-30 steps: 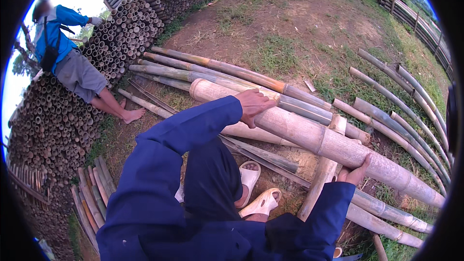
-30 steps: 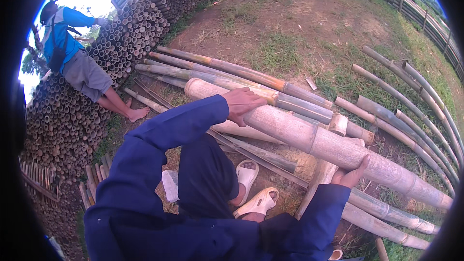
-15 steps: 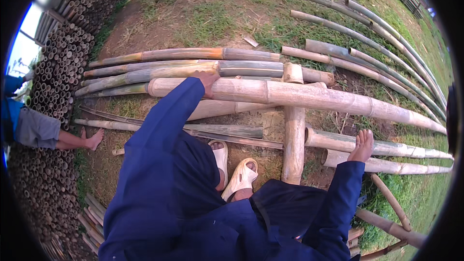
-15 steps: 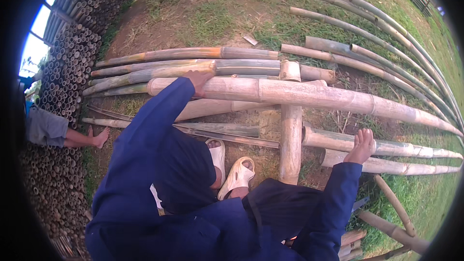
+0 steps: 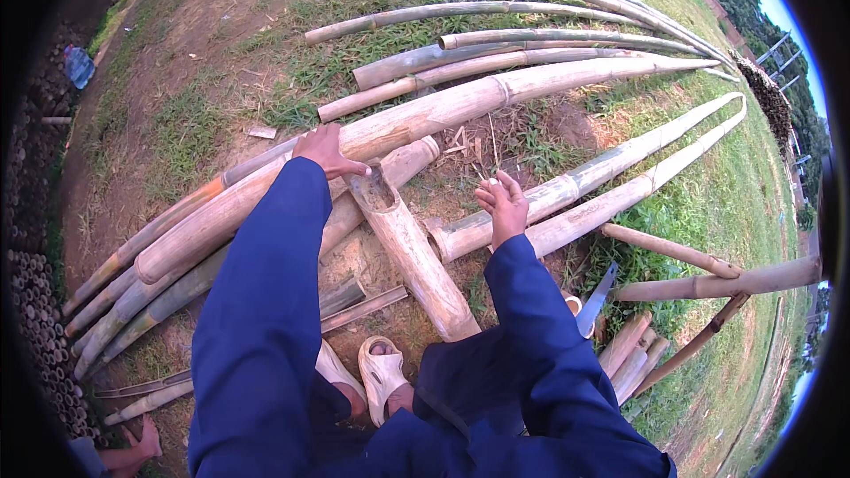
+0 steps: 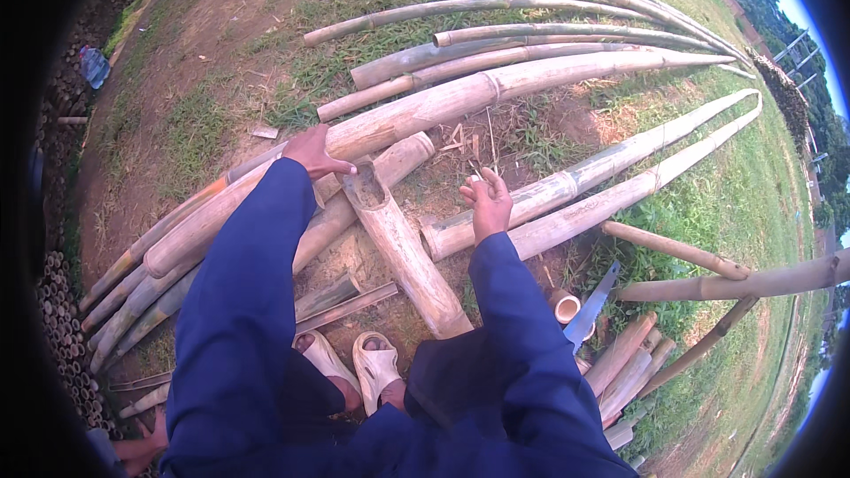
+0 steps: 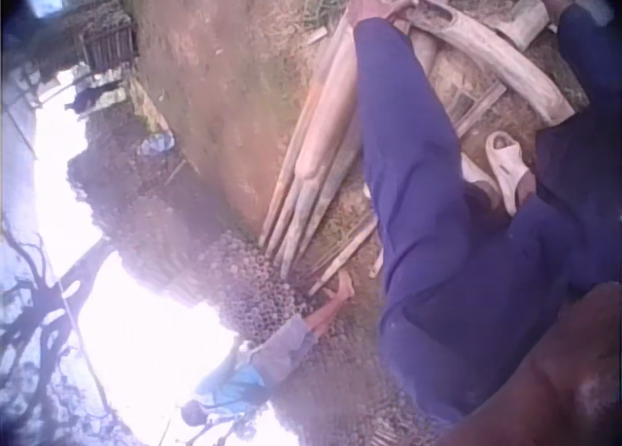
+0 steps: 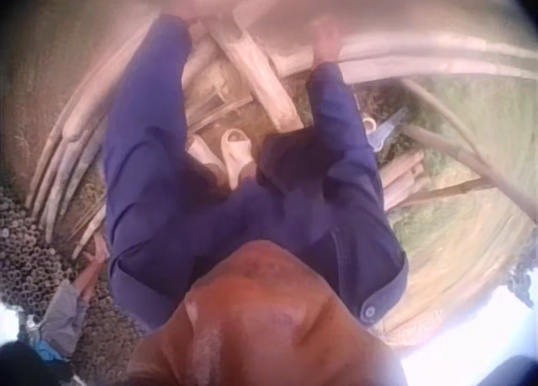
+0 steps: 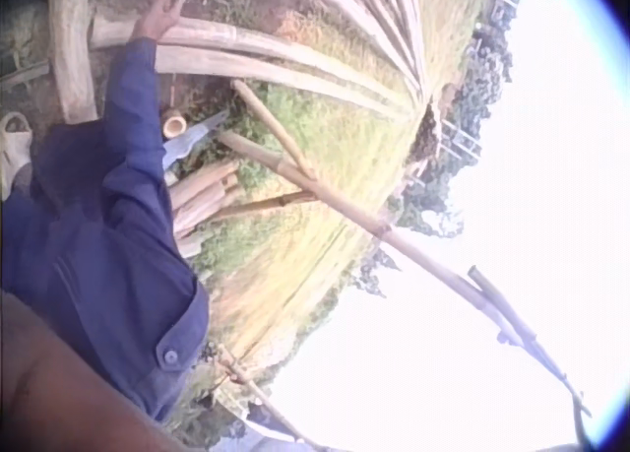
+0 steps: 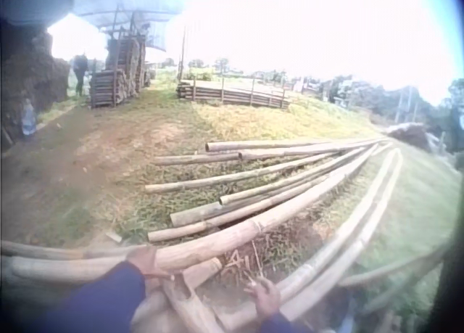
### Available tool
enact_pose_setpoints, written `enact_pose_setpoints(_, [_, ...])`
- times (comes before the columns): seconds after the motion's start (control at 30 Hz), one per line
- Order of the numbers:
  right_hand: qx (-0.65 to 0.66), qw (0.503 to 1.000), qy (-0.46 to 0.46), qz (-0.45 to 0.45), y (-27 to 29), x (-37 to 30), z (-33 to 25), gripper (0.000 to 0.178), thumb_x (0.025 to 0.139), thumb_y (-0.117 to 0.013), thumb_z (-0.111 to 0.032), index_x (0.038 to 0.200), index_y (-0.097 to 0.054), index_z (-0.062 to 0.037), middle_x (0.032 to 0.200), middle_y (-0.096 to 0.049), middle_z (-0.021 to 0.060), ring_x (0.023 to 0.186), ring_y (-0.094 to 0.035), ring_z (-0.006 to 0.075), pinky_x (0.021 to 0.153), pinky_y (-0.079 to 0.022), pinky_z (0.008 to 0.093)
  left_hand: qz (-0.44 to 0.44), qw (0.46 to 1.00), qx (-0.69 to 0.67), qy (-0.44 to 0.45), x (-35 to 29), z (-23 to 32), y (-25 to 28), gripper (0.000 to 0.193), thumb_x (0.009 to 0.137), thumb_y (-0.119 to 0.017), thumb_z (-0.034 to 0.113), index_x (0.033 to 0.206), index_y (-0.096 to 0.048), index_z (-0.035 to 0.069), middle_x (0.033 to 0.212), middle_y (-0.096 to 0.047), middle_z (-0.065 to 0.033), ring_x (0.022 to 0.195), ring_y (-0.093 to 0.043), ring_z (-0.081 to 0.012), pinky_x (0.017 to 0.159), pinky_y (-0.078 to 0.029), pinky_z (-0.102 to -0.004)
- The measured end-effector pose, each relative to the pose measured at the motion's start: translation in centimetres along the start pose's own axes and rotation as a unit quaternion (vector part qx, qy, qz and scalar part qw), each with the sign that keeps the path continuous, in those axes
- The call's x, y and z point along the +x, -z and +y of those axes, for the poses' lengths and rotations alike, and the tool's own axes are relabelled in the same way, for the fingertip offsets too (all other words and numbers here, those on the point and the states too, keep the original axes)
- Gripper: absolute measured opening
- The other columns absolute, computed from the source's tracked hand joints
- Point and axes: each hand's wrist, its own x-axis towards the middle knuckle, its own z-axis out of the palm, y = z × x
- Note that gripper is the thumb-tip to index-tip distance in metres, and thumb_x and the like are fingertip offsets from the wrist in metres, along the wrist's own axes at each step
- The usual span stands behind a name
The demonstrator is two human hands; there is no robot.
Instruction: The person sits on the ground and uses a hand saw to cut bamboo poles into shorter sections. They position each pole on a makeshift support, saw through it, and then move the cut pieces aside.
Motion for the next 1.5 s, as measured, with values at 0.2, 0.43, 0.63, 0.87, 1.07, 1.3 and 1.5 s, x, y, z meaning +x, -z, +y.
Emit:
enact_pose_setpoints(0.2, [-0.033,0.998,-0.033,0.036,0.4,0.6,1.5,0.053,0.102,-0.068,-0.020,0.148,-0.048,-0.0013,0.116,-0.073,0.0151,0.093,-0.073,0.0205,0.082,-0.058,0.0328,0.010,0.997,0.072,-0.037,2.0,-1.3,-1.1,0.098,0.054,-0.098,0.048,0.128,-0.052,0.004,0.116,-0.070,-0.0258,0.112,-0.068,-0.0451,0.097,-0.053,-0.0535])
enact_pose_setpoints(0.43, [0.065,0.992,-0.109,-0.012,-5.3,0.0,2.1,0.093,0.097,-0.072,-0.052,0.162,-0.026,-0.0032,0.145,-0.054,0.0245,0.118,-0.066,0.0310,0.095,-0.055,0.0416,0.018,0.997,0.034,-0.068,-1.6,0.2,0.8,0.085,0.057,-0.094,0.038,0.121,-0.050,0.004,0.102,-0.072,-0.0263,0.098,-0.070,-0.0458,0.089,-0.054,-0.0535])
enact_pose_setpoints(0.63, [0.375,0.917,-0.106,0.086,-2.2,4.6,-0.8,0.149,0.065,-0.072,-0.092,0.167,-0.008,-0.0053,0.162,-0.031,0.0282,0.148,-0.038,0.0414,0.118,-0.037,0.0573,-0.008,0.991,0.028,-0.129,-10.9,6.7,1.8,0.081,0.060,-0.090,0.041,0.119,-0.050,0.001,0.099,-0.071,-0.0255,0.092,-0.071,-0.0452,0.085,-0.054,-0.0531])
enact_pose_setpoints(0.87, [0.304,0.952,-0.028,-0.007,-3.8,6.9,-4.0,0.085,0.086,-0.082,-0.053,0.143,-0.046,-0.0005,0.126,-0.065,0.0220,0.118,-0.065,0.0379,0.108,-0.050,0.0589,0.059,0.987,0.010,-0.150,-13.9,8.1,2.3,0.082,0.060,-0.086,0.040,0.121,-0.050,-0.001,0.101,-0.070,-0.0244,0.092,-0.071,-0.0427,0.083,-0.053,-0.0533])
enact_pose_setpoints(1.07, [0.337,0.941,-0.029,0.023,-6.1,-0.1,-5.8,0.072,0.089,-0.081,-0.040,0.135,-0.049,0.0047,0.118,-0.066,0.0200,0.110,-0.068,0.0341,0.102,-0.055,0.0520,0.032,0.988,0.012,-0.148,-21.1,6.8,6.7,0.073,0.062,-0.088,0.037,0.115,-0.053,0.001,0.102,-0.069,-0.0237,0.099,-0.069,-0.0416,0.088,-0.054,-0.0511])
enact_pose_setpoints(1.3, [0.261,0.957,-0.110,0.057,-15.6,-16.2,2.0,0.078,0.088,-0.085,-0.031,0.144,-0.048,0.0078,0.139,-0.060,0.0178,0.122,-0.061,0.0286,0.109,-0.047,0.0401,-0.072,0.990,-0.025,-0.115,-31.5,-9.9,4.1,0.084,0.062,-0.088,0.046,0.124,-0.051,0.004,0.111,-0.069,-0.0241,0.106,-0.067,-0.0437,0.088,-0.053,-0.0524])
enact_pose_setpoints(1.5, [0.149,0.966,-0.195,-0.082,-14.7,-14.4,3.4,0.091,0.091,-0.074,-0.059,0.156,-0.040,-0.0043,0.155,-0.046,0.0227,0.143,-0.047,0.0333,0.121,-0.034,0.0487,-0.109,0.994,-0.009,-0.031,-29.1,-12.5,1.4,0.082,0.062,-0.090,0.041,0.127,-0.055,0.006,0.109,-0.071,-0.0217,0.108,-0.068,-0.0423,0.090,-0.052,-0.0518])
